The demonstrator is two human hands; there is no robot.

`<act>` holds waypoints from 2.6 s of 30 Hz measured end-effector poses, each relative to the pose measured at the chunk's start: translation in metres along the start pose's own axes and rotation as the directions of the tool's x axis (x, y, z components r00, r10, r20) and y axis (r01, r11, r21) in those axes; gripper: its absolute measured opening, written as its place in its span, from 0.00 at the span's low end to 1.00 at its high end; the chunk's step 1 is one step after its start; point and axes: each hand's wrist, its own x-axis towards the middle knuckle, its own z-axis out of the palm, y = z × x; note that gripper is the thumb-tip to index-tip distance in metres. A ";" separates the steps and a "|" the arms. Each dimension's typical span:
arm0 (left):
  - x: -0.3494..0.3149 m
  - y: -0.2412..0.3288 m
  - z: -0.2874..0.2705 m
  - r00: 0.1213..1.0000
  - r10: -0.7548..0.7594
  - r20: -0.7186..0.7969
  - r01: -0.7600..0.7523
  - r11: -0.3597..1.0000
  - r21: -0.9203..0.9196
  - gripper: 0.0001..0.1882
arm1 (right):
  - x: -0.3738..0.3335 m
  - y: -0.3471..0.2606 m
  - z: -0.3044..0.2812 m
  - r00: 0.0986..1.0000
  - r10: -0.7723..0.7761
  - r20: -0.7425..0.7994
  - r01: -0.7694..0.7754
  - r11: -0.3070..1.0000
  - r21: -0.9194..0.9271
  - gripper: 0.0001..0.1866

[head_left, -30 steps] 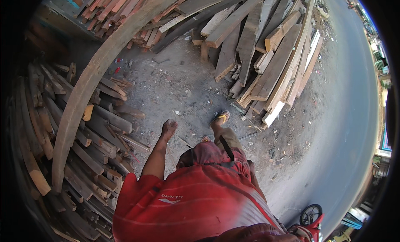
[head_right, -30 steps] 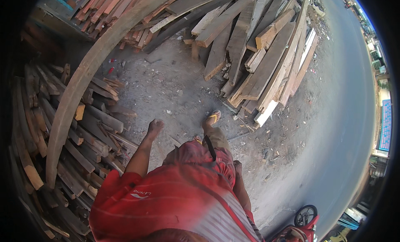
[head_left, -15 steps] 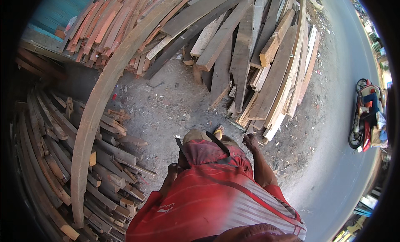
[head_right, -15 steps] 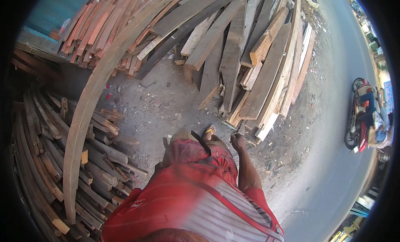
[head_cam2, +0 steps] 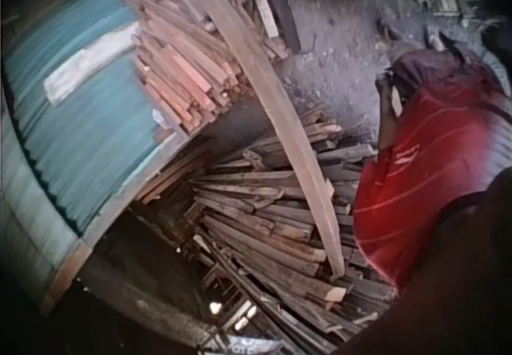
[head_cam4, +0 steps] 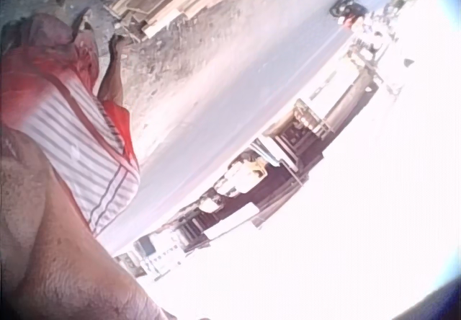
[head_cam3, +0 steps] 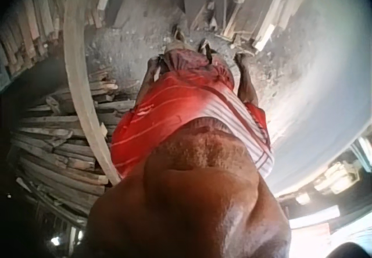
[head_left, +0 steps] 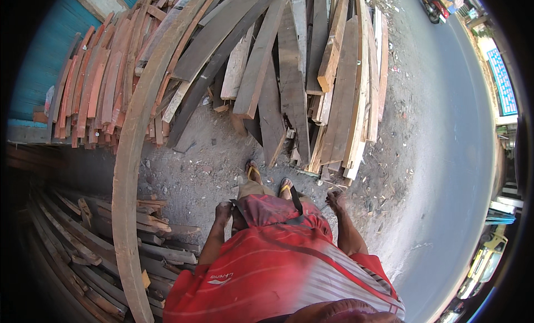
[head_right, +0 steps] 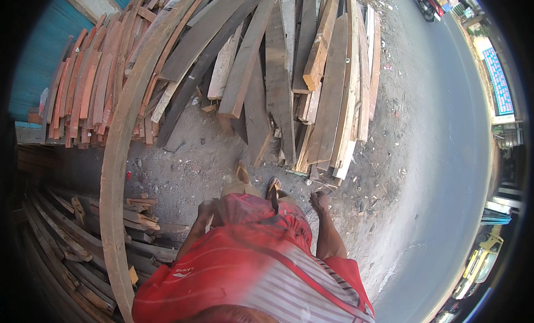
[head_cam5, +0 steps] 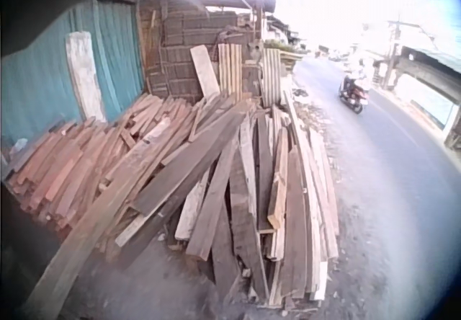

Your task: The person uses a hammer to split small pieces of wood on a workbench, then walks to an outdoor pile to select and carry a long plank back to the workshop. The person continues splitting wood and handling planks throughout the clip.

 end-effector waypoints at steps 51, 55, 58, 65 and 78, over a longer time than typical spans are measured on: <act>0.026 0.151 0.054 0.926 0.176 0.334 -0.341 0.771 0.538 0.16 | -0.088 0.078 0.039 0.938 0.281 -0.202 -0.208 0.925 0.319 0.16; 0.076 0.139 0.037 0.941 0.151 0.302 -0.282 0.844 0.456 0.14 | -0.089 0.042 0.066 0.953 0.217 -0.212 -0.202 0.975 0.092 0.17; 0.095 0.146 0.029 0.948 0.140 0.286 -0.259 0.861 0.437 0.13 | -0.080 0.029 0.075 0.965 0.116 -0.234 -0.163 0.968 -0.191 0.22; 0.114 0.134 -0.030 0.950 0.000 0.314 -0.153 0.874 0.462 0.11 | -0.020 -0.025 0.070 0.961 0.170 -0.216 -0.152 0.984 0.097 0.14; 0.035 0.146 -0.016 0.970 -0.139 0.200 0.075 0.951 0.300 0.10 | 0.031 -0.057 0.090 0.996 0.031 -0.083 -0.031 1.000 0.005 0.15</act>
